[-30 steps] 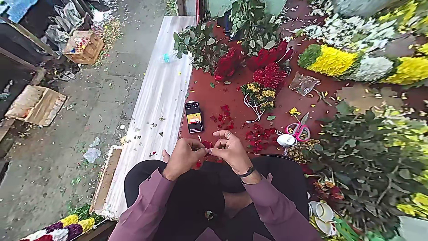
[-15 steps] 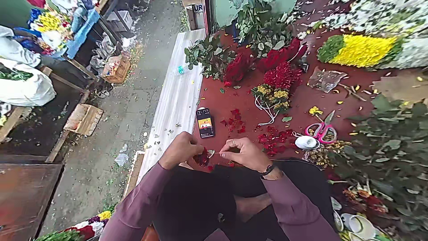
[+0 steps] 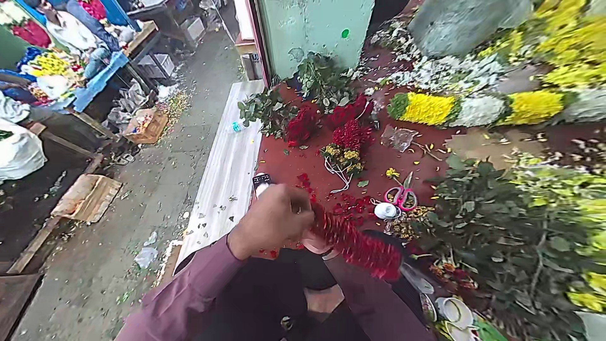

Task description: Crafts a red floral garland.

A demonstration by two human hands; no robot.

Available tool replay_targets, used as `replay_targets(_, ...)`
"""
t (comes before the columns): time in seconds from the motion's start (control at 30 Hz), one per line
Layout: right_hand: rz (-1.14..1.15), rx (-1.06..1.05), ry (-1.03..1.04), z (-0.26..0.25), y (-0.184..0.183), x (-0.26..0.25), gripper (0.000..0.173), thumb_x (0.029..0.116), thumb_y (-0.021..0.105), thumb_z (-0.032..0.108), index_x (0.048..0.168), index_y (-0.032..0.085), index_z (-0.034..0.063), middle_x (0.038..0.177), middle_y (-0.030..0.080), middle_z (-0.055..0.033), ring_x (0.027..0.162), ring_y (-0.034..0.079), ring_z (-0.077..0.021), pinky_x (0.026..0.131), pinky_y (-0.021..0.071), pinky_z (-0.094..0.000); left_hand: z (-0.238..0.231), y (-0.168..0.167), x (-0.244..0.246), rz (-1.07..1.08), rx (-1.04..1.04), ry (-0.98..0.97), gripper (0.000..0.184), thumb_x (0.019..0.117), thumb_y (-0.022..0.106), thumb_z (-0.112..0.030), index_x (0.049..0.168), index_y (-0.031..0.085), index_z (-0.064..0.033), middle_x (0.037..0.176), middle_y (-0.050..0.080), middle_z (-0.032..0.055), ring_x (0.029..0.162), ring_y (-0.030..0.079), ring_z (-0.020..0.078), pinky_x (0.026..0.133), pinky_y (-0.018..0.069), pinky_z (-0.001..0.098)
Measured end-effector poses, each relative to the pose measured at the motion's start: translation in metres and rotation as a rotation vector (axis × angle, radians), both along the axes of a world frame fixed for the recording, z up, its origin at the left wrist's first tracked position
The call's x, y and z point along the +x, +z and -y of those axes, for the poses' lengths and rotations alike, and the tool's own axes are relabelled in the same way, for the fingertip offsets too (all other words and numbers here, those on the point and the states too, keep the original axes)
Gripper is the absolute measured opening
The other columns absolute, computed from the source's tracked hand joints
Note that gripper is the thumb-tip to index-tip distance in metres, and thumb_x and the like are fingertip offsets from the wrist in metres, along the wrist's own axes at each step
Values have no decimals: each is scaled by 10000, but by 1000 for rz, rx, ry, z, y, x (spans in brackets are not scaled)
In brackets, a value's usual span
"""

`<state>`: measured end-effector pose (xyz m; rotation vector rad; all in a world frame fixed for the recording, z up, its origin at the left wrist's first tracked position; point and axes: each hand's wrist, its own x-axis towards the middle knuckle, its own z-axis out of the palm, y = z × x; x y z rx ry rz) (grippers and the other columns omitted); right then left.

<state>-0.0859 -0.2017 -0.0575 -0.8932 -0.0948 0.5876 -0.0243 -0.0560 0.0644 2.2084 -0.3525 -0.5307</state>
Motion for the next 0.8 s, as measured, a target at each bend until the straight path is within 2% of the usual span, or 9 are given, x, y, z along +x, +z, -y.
replay_targets(0.03,100,124,79,0,-26,11,97,909,657,64,976,718,97,861,708,45,736,615,-21,674,517,-217,0,-5,5,54,15,65,111,902,723,-241,834,740,-155,666,648,-44,563,587,81,536,523,339)
replay_targets(0.07,197,224,139,2,-41,21,110,908,676,65,985,744,103,920,736,15,756,643,-44,653,526,-233,-2,-10,10,85,17,116,115,905,725,-238,818,732,-162,621,616,-41,513,546,92,486,487,342)
replay_targets(0.1,295,271,165,6,-46,31,127,925,685,75,1001,775,122,992,757,-4,804,672,-55,665,546,-232,-5,-12,14,98,26,156,115,908,721,-233,813,724,-167,604,608,-37,490,536,101,463,475,347)
replay_targets(0.17,415,247,122,19,-38,44,144,933,692,63,1018,796,114,1018,769,-34,845,706,-80,703,583,-246,-13,-14,20,77,55,205,110,918,732,-222,825,738,-163,619,638,-14,480,561,120,439,486,354)
replay_targets(0.33,420,-42,-27,54,-34,65,98,925,721,85,958,798,34,882,756,-56,695,634,-45,626,526,-218,-45,-34,21,-91,210,127,120,882,786,-231,788,751,-165,669,676,-11,583,623,138,553,530,427)
replay_targets(0.4,453,-122,28,62,-38,70,104,924,728,90,959,795,19,880,761,-62,735,674,-74,686,574,-249,-60,-44,8,-228,219,94,102,887,779,-268,848,782,-173,740,713,-20,667,661,115,642,564,425)
replay_targets(0.47,522,-151,186,65,-37,71,111,934,721,102,966,789,20,885,762,-37,779,691,-67,736,589,-253,-73,-55,-13,-313,113,82,130,890,766,-269,900,785,-140,776,724,-21,694,663,93,679,571,385)
replay_targets(0.6,584,-74,450,54,-34,65,106,940,726,92,953,773,-2,855,742,-30,766,673,-54,713,571,-231,-87,-70,-52,-440,-44,89,154,927,746,-258,934,781,-109,798,741,-20,696,683,68,682,590,310)
replay_targets(0.8,581,-63,567,43,-35,60,102,934,729,74,947,773,-17,869,754,-49,793,690,-64,745,581,-239,-100,-92,-61,-403,-109,171,154,902,751,-282,868,770,-133,736,719,-33,641,659,65,617,565,308)
